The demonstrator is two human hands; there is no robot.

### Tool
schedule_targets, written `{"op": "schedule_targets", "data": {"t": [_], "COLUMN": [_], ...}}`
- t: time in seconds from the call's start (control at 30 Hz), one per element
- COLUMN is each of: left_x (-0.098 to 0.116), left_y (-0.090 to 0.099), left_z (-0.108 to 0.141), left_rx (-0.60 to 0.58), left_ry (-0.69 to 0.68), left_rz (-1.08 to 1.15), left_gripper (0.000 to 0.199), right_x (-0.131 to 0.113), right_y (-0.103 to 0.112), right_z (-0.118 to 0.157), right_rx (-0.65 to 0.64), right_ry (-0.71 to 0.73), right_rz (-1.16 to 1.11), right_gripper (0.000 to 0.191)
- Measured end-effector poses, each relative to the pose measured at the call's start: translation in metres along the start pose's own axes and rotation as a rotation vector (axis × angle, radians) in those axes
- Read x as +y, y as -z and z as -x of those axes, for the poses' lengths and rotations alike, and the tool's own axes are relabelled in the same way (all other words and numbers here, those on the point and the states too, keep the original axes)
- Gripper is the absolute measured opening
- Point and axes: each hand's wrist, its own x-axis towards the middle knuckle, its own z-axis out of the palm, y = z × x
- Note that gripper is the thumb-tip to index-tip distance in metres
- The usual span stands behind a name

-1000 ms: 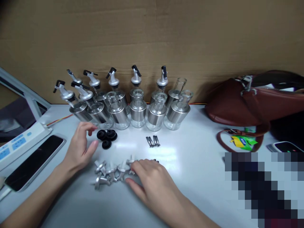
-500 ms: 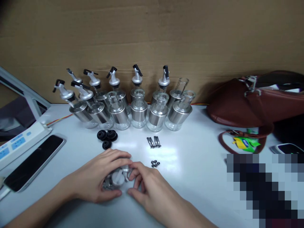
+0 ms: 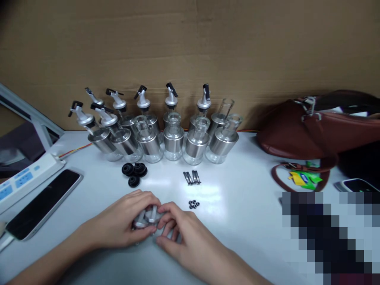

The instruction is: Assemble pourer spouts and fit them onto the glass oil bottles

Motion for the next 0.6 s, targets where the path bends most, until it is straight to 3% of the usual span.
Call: {"op": "schedule_targets", "data": {"t": [0.23, 0.6], "left_x": [-0.003, -0.003], "left_y": [0.000, 0.000], "left_z": [0.000, 0.002], "left_rx": [0.101, 0.192], "left_ry": [-0.085, -0.167], "left_rz": [-0.164, -0.181], "left_gripper": [0.037, 0.021], "right_x": [-0.008, -0.014], "right_y": [0.004, 0.004], "right_z": [0.003, 0.003], "right_rx": [0.040, 0.008], "right_ry": [-0.032, 0.018], "right_rz": [0.005, -0.057], "right_gripper": [0.030, 0.016]}}
